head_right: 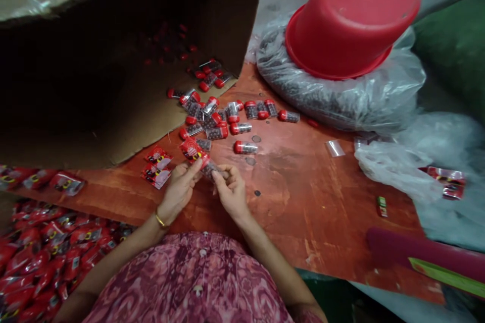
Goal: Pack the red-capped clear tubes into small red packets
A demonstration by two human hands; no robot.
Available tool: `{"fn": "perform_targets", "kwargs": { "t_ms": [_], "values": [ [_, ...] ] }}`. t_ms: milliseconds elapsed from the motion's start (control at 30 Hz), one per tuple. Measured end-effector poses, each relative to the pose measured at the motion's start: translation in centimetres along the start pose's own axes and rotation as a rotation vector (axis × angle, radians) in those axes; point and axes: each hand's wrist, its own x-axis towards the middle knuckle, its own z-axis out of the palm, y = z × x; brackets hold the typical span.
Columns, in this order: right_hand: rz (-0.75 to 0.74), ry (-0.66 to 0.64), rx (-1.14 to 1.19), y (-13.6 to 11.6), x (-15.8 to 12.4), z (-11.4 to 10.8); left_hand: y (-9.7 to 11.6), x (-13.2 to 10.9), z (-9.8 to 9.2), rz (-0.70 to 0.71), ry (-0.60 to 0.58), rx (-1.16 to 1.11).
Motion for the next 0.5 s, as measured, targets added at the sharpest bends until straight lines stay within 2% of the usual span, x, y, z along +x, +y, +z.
{"fn": "perform_targets", "kwargs": {
  "t_ms": [133,267,367,500],
  "values": [
    [-0.035,0.111,0.031,0.1,0.3,0.9,-0.3,0.2,0.3,0.036,0.007,-0.003],
    [-0.113,0.073,-0.012,0.4,0.2,1.3,0.2,0.6,0.1,0.065,-0.014,-0.017],
    [-0.181,0.063,-0.058,0.7,-0.2,1.3,0.2,0.8,-0.2,0.052,-0.019,0.082],
    [-0.119,0.040,-0.011,0.5,-0.2,1.5,-0.5,0.7,-0.3,0.053,-0.023,0.159]
  ]
}}
